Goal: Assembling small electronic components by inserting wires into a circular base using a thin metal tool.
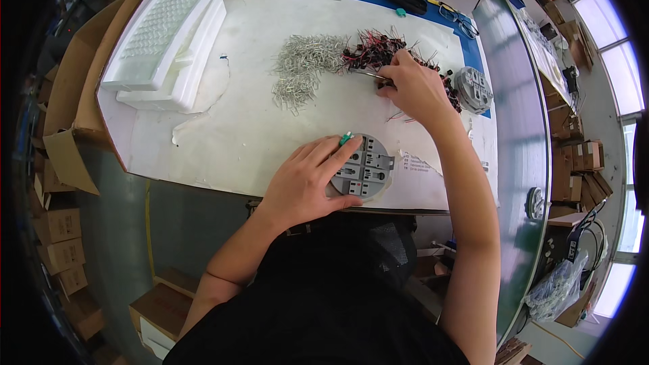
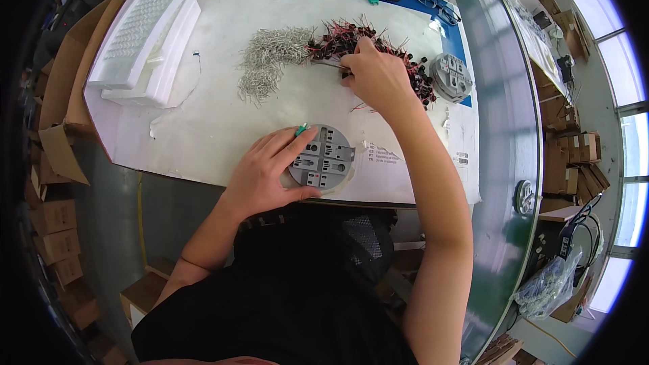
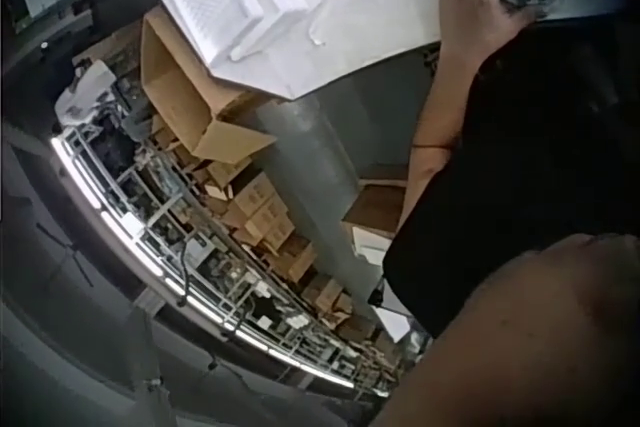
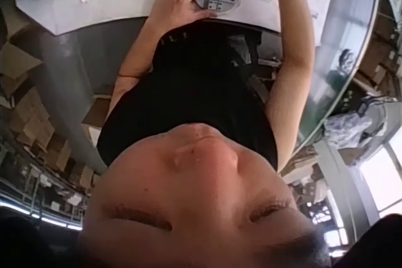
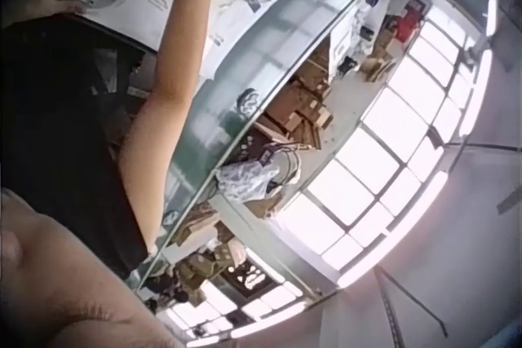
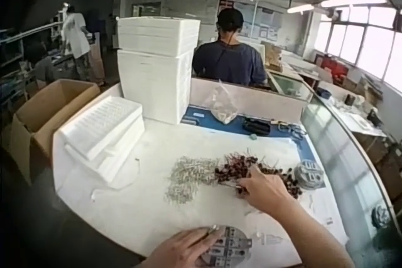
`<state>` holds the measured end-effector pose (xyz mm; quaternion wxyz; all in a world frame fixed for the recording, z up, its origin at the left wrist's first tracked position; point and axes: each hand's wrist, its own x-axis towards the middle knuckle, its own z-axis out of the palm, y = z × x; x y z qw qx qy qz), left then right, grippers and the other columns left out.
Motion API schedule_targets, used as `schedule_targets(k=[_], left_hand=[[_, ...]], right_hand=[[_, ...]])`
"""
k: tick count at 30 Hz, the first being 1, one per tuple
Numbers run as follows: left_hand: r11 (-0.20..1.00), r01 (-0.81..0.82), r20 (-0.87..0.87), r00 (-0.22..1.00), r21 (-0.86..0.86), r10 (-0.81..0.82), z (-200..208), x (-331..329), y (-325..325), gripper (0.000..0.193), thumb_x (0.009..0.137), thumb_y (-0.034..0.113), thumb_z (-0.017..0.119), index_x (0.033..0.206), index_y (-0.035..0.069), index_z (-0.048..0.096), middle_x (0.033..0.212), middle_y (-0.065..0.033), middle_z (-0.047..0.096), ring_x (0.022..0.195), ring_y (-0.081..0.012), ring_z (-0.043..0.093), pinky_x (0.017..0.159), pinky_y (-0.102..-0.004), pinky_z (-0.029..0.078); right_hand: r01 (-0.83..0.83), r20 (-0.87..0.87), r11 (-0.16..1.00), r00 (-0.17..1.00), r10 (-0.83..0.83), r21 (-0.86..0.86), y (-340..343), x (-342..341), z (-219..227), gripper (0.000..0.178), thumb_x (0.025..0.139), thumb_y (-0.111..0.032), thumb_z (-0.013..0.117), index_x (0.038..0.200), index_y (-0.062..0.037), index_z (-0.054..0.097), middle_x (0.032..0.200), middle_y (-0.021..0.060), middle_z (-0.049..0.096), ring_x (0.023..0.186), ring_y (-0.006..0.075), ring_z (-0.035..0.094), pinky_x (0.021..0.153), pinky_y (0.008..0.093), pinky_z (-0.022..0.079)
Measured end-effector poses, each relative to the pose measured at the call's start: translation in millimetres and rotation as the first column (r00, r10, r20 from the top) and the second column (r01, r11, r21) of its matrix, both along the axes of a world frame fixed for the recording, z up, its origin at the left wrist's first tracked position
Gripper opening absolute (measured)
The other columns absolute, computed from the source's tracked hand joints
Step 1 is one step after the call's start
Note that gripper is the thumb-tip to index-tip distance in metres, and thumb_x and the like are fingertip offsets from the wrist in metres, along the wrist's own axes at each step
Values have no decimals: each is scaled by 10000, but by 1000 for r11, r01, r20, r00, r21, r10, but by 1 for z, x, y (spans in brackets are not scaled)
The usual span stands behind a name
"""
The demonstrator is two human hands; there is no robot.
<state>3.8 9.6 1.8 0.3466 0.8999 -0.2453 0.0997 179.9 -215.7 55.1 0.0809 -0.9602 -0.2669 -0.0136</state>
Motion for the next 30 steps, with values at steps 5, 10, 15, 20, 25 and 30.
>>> schedule_targets(k=[5,10,15,20,25,30], left_hand=[[999,-35,-24,999,-1,35,2,-7,3,1006,759,490,916,1599,108,514,1435,-176,612,1288,-357,620,1106,-472,499],[950,-131,-61,991,-284,118,6,2,1,708,869,412,880,1441,64,648,1262,-172,701,1162,-329,692,1028,-445,539],[775,-168,-64,984,-609,163,35,20,0,327,955,241,828,1186,20,762,1036,-139,756,996,-284,742,915,-384,567],[775,128,-15,984,-619,-175,51,25,6,178,970,105,806,1115,5,777,995,-114,761,950,-211,735,857,-323,562],[578,39,-239,887,-815,-396,37,20,-8,166,979,83,797,1118,-2,765,994,-75,759,939,-129,706,843,-290,549],[580,-131,-390,853,-804,-347,41,10,-6,143,983,82,788,1081,-16,752,973,-27,748,915,-76,669,809,-267,543]], right_hand=[[-5,49,964,999,-8,265,11,-15,5,266,876,-138,817,1142,-128,808,1090,110,661,976,305,717,854,416,577],[193,-157,647,981,-114,738,-7,-46,0,179,990,-64,742,1158,-5,753,939,28,682,770,82,589,698,246,485],[329,-408,468,910,76,820,4,-109,16,125,980,-38,725,1089,8,765,919,25,617,771,107,515,692,257,421],[-23,-162,414,899,406,910,-3,-125,2,162,955,-80,751,1094,1,767,1016,74,616,863,154,532,744,286,428],[-8,-124,365,933,338,931,-4,-133,-3,185,922,-77,790,1090,-3,767,1040,90,639,873,170,567,748,285,443],[-3,-123,531,972,201,847,1,-144,12,260,842,44,834,1086,-6,760,999,87,715,781,144,628,670,245,477]])
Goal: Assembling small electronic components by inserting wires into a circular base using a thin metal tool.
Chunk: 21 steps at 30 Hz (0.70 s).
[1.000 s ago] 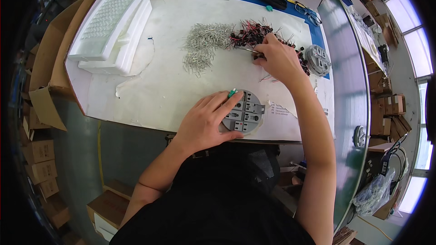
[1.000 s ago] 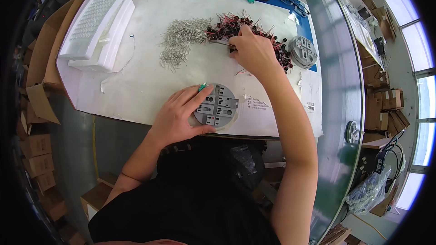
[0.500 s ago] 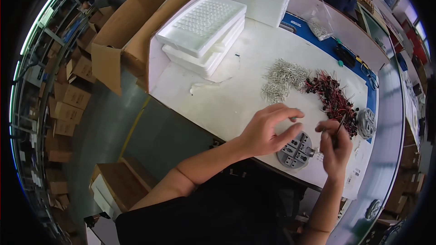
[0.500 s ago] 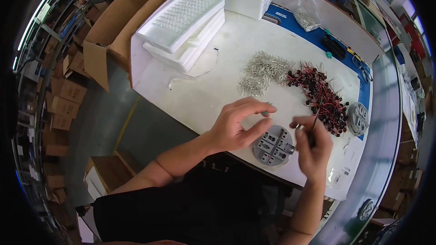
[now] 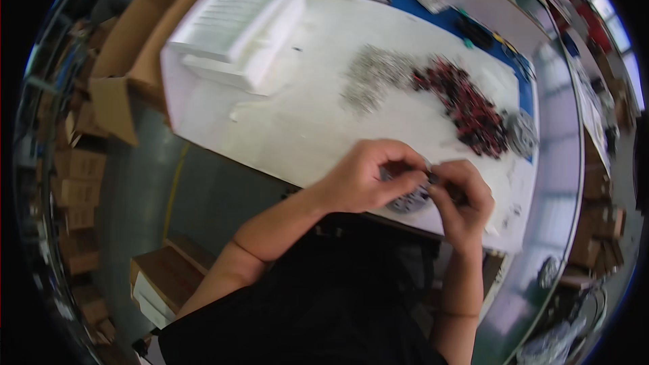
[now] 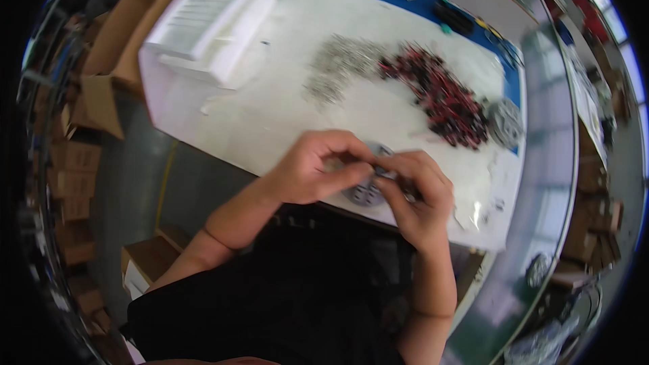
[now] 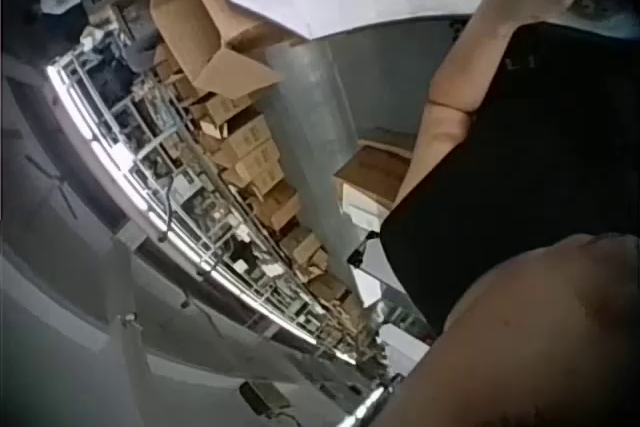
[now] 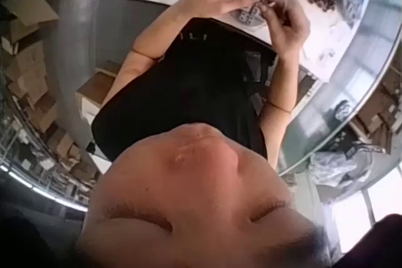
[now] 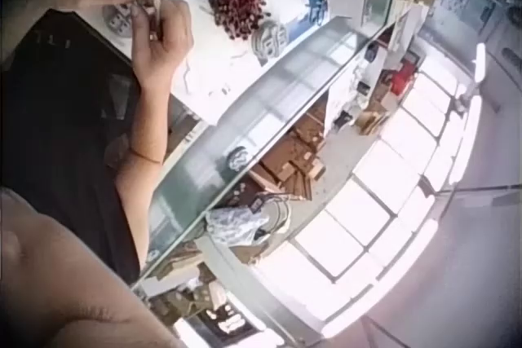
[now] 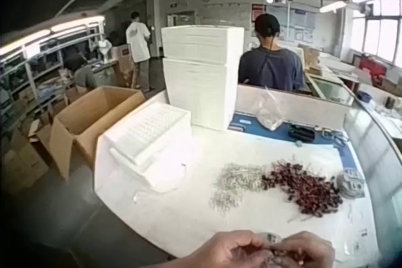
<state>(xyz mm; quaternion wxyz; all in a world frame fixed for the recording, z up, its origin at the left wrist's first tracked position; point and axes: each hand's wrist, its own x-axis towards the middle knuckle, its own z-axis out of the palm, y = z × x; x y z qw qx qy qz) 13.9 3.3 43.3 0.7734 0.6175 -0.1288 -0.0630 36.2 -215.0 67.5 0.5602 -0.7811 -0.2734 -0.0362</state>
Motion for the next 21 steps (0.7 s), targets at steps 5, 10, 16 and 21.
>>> schedule_targets(k=[5,10,16,21], left_hand=[[984,34,-33,999,174,-29,5,2,9,110,983,56,760,1057,-24,746,935,-12,742,840,-68,658,755,-266,543],[901,-45,110,994,431,-3,-1,0,10,71,961,51,762,1009,4,738,875,-46,718,749,-121,677,710,-283,540],[716,-189,264,964,672,6,-11,-9,-8,87,932,71,790,965,27,722,884,-77,674,766,-227,704,715,-345,553],[519,-390,480,876,760,-44,-19,-15,-20,142,899,91,813,989,38,717,922,-69,659,823,-279,681,759,-403,553]], right_hand=[[18,-2,986,1000,-19,-165,-7,0,1,264,847,60,832,1091,0,753,1032,77,719,788,145,669,670,248,513],[74,-131,988,987,-92,-135,-24,-9,-16,247,854,53,828,1084,0,755,1082,81,696,812,147,668,690,261,527],[136,-37,946,988,-153,-295,-26,-21,-27,196,859,18,824,1041,6,751,1073,72,675,832,154,686,666,295,543],[176,116,837,984,-135,-518,-24,-24,-26,166,861,-14,826,1003,-9,742,1075,66,692,820,217,732,669,351,571]])
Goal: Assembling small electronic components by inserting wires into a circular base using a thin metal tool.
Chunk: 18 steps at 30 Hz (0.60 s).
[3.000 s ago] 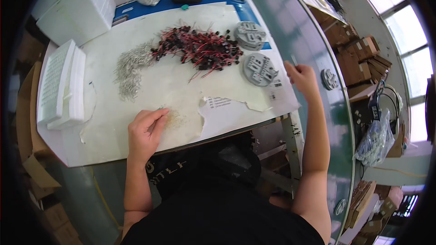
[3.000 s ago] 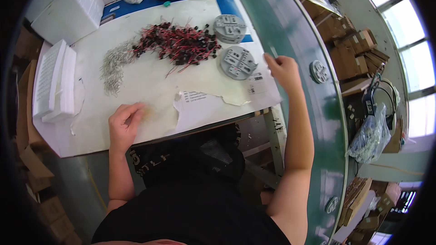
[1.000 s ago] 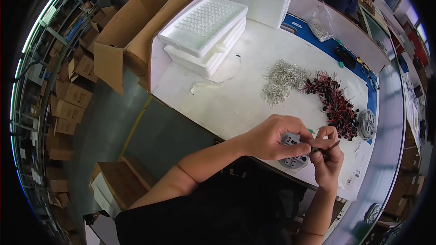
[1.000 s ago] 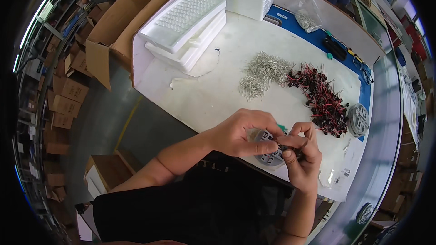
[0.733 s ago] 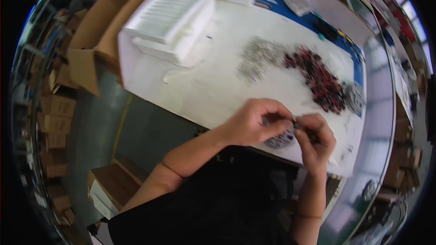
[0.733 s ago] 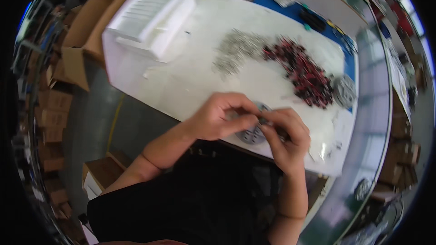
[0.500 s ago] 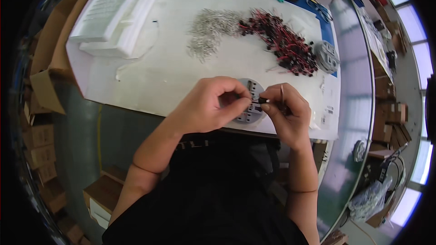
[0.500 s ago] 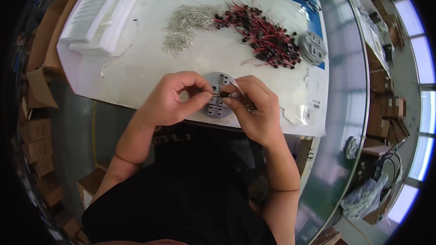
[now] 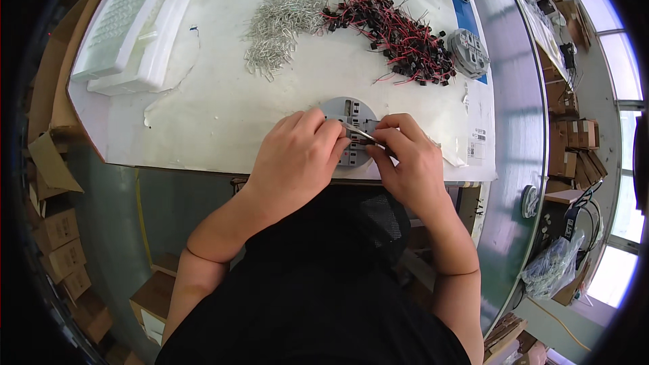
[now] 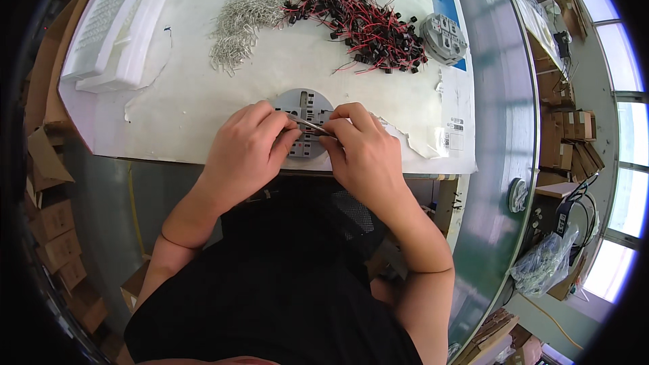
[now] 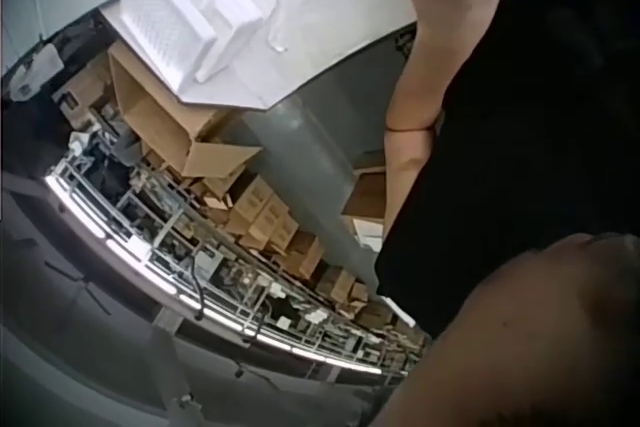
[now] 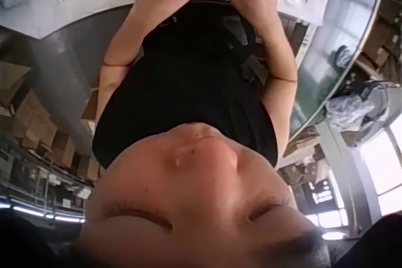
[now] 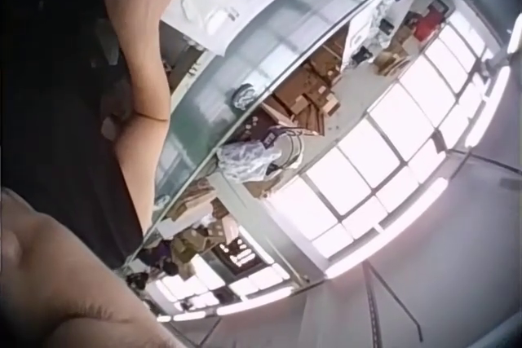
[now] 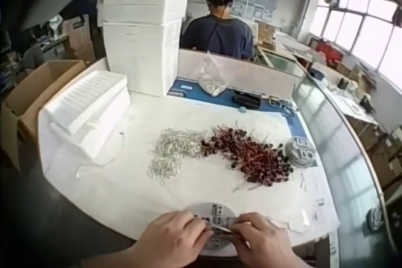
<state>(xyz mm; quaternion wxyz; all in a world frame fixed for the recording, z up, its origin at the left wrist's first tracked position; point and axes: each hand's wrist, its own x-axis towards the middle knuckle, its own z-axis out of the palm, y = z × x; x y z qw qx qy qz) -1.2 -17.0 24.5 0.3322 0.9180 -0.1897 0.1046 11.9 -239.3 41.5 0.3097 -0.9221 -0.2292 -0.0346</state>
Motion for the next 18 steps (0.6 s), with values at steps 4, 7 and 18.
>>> schedule_targets(k=[4,7,18], left_hand=[[996,-67,31,997,-53,69,-11,2,-5,267,855,138,847,1063,50,704,972,-67,660,872,-296,658,791,-419,550],[979,-121,111,984,-163,140,-19,7,-12,394,821,182,876,1141,57,683,1042,-78,659,933,-306,651,819,-425,549],[969,-193,27,980,-155,200,-26,14,-22,704,768,235,885,1361,83,537,1218,-109,598,1105,-345,607,968,-456,510]], right_hand=[[31,72,992,997,-23,-122,7,-4,7,153,859,-29,821,987,-25,738,1080,55,701,772,255,734,674,371,577],[27,88,978,996,-9,-205,8,-2,8,173,842,-101,841,959,-63,719,1074,27,691,776,287,694,616,413,557],[94,-196,547,972,131,832,18,23,-2,289,1105,-235,620,901,-32,592,766,32,543,527,122,449,501,295,381]])
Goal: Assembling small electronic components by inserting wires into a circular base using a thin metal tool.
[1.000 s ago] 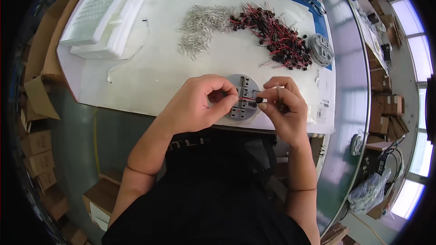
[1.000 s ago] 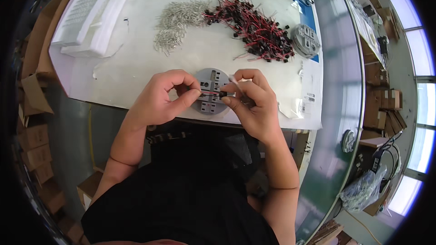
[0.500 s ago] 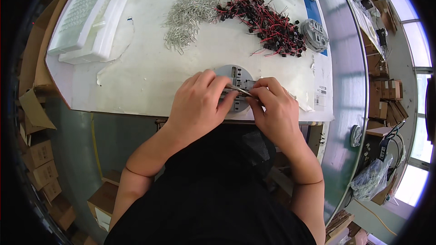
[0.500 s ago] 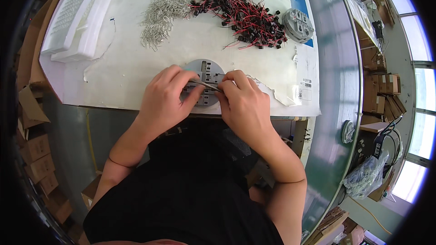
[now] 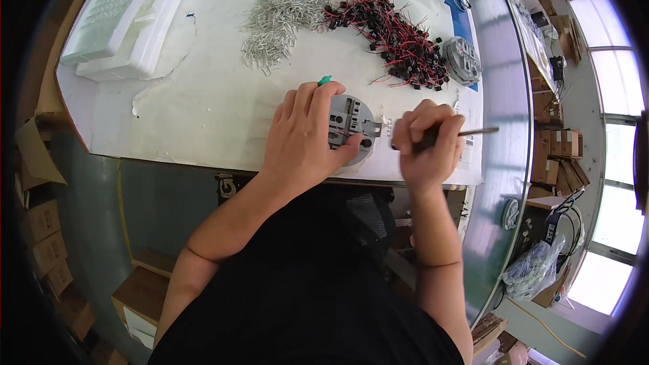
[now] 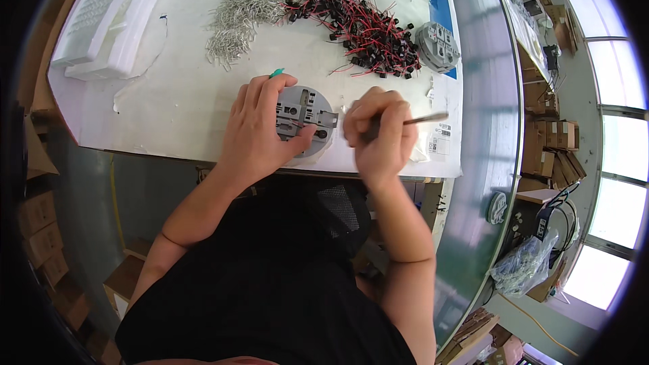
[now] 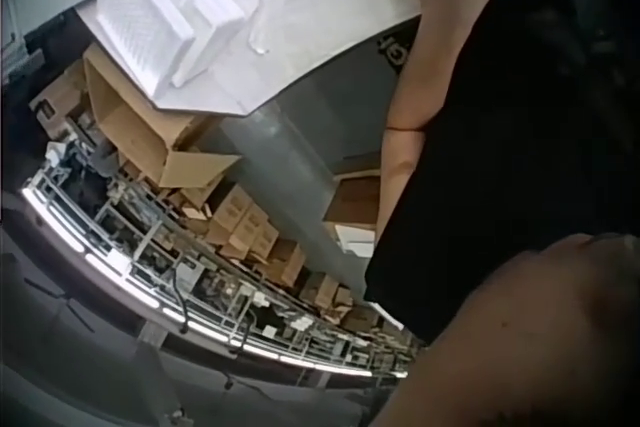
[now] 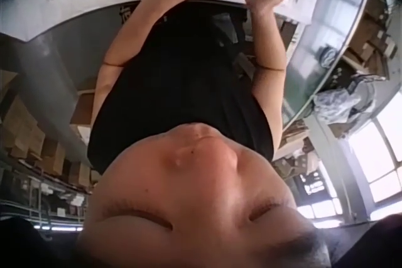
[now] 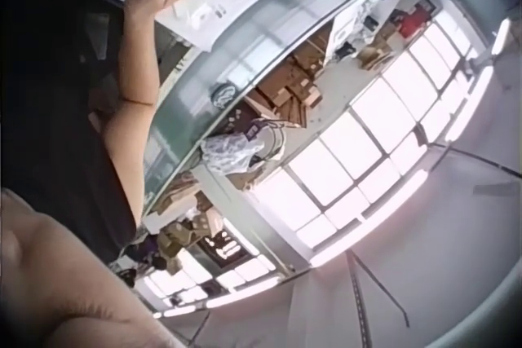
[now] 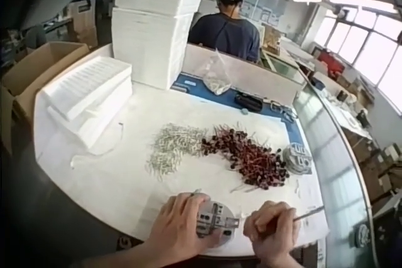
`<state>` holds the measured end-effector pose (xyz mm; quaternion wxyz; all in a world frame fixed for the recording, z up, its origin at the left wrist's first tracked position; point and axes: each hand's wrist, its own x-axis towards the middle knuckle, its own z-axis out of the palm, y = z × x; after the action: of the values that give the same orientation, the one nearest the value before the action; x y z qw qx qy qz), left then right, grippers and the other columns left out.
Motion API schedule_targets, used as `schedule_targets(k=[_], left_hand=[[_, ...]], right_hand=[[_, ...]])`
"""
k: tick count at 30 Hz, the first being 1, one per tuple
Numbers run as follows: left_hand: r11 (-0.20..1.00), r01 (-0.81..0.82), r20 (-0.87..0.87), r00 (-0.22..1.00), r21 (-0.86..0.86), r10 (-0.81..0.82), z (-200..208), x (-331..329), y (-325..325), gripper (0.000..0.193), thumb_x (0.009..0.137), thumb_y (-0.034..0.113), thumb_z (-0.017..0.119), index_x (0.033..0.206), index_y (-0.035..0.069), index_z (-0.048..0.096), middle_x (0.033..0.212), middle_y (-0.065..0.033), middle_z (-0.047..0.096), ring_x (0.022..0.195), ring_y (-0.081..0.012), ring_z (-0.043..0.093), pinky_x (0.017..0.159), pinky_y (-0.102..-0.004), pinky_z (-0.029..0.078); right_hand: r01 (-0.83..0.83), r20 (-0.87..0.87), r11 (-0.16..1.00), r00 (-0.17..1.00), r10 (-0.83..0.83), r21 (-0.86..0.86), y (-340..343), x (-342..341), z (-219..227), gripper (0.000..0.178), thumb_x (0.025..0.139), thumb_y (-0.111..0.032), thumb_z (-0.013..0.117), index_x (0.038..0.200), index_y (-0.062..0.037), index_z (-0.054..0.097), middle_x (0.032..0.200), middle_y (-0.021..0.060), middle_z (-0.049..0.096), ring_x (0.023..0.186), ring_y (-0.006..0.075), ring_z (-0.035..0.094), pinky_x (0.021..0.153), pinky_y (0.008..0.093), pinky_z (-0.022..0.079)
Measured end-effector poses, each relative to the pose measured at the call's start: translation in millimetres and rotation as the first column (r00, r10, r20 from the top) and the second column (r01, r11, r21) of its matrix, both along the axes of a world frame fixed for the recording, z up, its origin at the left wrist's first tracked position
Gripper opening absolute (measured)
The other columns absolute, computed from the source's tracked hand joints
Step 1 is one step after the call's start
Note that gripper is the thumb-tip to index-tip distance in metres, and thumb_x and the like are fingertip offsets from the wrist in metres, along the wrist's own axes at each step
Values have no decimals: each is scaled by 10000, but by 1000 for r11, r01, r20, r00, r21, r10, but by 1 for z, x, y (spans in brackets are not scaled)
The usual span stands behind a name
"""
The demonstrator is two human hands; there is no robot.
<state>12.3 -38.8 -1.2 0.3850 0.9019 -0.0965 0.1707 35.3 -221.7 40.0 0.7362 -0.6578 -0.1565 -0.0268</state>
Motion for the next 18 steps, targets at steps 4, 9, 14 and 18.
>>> schedule_targets(k=[4,9,14,18], left_hand=[[999,13,-11,1000,-32,-13,-2,1,1,690,780,241,878,1359,78,539,1229,-114,596,1120,-348,603,971,-453,509],[998,27,-37,999,-62,-29,0,0,4,706,795,199,867,1401,64,530,1282,-135,601,1157,-367,593,1018,-467,492],[998,40,-27,999,-54,-42,-1,-5,4,682,813,200,854,1401,62,537,1294,-145,601,1169,-374,594,1008,-475,492],[995,3,54,999,-96,2,-2,-8,14,542,838,190,842,1301,52,598,1202,-135,634,1104,-368,620,949,-474,510]], right_hand=[[2,109,971,994,-28,238,21,-1,-35,430,1175,-333,479,862,-39,504,688,38,445,505,113,361,467,276,313],[-53,223,986,975,16,158,18,2,-56,397,1183,-250,448,874,-16,534,725,46,549,527,84,389,491,260,335],[50,440,994,898,0,-101,20,-1,-51,418,1180,-302,477,870,-22,496,680,58,477,499,119,375,463,287,325],[39,-76,997,996,-43,-61,29,21,-3,362,1151,-257,549,897,-3,594,716,57,568,536,135,482,508,267,389]])
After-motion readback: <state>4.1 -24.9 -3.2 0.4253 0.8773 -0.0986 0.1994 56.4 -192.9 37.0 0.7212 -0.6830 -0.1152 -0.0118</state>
